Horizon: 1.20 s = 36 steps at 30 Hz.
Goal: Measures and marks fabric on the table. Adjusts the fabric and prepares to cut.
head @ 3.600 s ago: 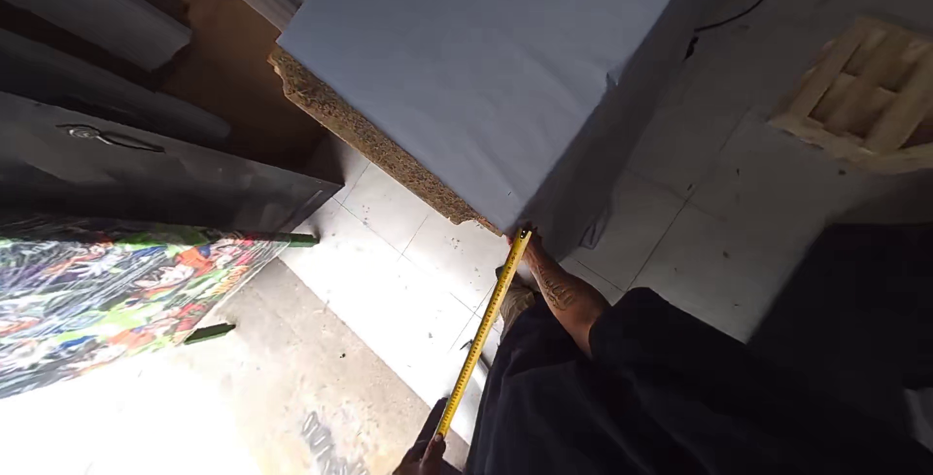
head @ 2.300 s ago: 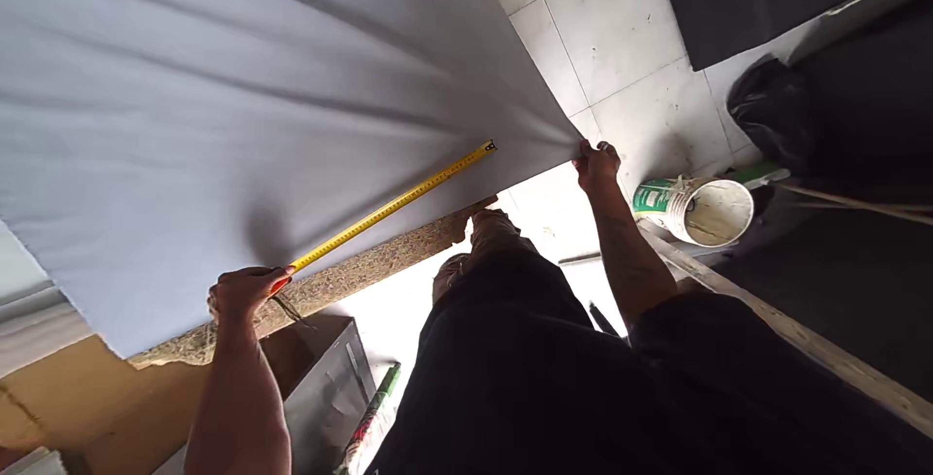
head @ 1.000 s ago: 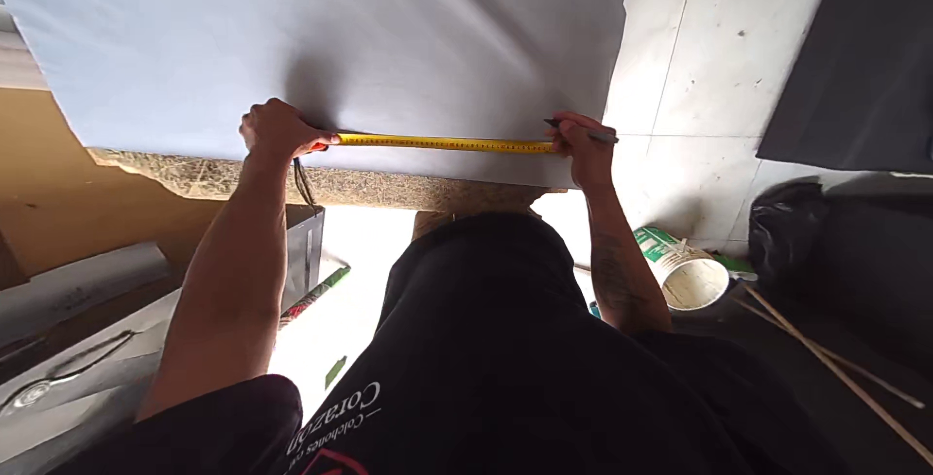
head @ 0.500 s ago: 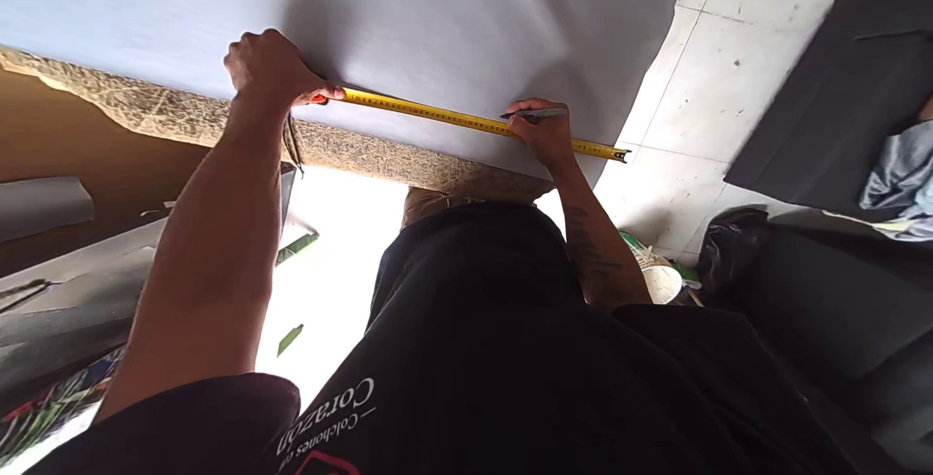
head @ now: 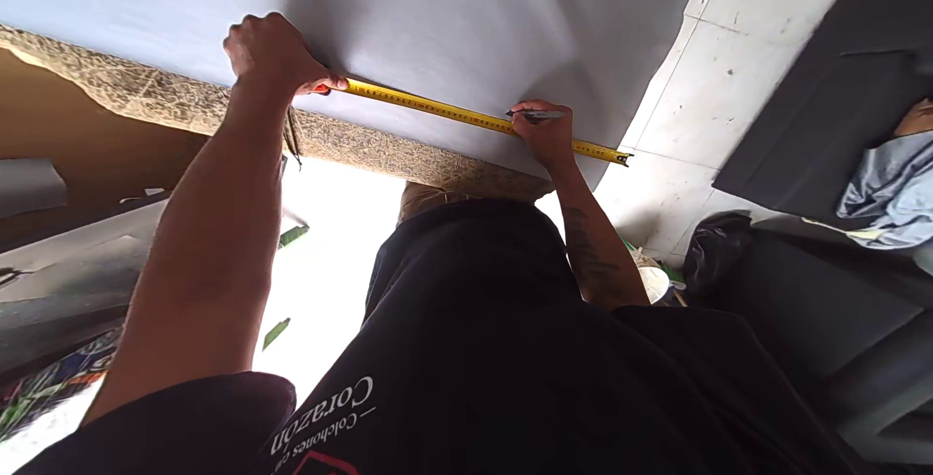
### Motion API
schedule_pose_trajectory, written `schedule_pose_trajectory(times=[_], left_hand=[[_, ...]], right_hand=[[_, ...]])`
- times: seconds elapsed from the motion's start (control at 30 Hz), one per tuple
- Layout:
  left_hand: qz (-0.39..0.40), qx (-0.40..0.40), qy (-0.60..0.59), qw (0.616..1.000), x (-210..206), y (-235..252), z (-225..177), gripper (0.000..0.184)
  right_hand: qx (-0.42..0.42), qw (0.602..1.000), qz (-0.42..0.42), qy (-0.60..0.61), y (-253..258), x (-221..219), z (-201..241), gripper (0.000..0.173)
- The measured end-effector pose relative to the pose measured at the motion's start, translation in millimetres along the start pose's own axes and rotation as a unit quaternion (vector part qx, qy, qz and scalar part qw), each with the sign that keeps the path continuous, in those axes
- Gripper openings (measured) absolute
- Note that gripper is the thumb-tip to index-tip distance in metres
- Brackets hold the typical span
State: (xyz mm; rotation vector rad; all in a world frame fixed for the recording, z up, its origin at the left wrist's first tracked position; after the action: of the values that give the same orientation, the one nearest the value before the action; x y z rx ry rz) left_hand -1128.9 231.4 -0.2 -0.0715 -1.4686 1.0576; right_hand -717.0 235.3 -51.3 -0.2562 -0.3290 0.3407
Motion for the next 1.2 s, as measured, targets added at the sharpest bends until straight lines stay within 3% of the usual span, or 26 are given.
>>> schedule_pose_trajectory(times=[0.6,0.77,0.97,1.1,1.2], left_hand=[[0.005,-0.002,0.0,1.0,2,-2,0,0.076],[0.005,0.003,-0.008,1.0,3,-3,-2,0.072],[0.008,-0.003,-0.014,1.0,5,-3,0,0.075],[0.011,-0.005,-0.022,1.0,5,-3,1,0.072],[0.014,-0.005,-0.031,0.999,6,-3,2,0.074]], right_hand=[[-0.004,1.0,-0.017,-0.008,-1,-2,2,0.009],[-0.05,0.993,-0.077,0.08,4,1,7,0.009],[0.013,0.988,-0.013,0.152,24,-54,35,0.004],[0.079,0.98,0.069,0.168,44,-101,47,0.014],[0.08,0.981,0.112,0.138,54,-129,56,0.021]])
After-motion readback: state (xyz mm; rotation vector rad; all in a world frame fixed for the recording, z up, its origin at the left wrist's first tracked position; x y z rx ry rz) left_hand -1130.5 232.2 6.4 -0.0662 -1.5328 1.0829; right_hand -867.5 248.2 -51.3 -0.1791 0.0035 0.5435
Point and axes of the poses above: each hand's wrist, its own y-axis towards the middle knuckle, its own x-axis out of the back of the hand, z = x × y, the point moved 4 cm from there along y, towards the middle knuckle, and after that the axes turned 3 degrees about -y, right-handed, at the moved point
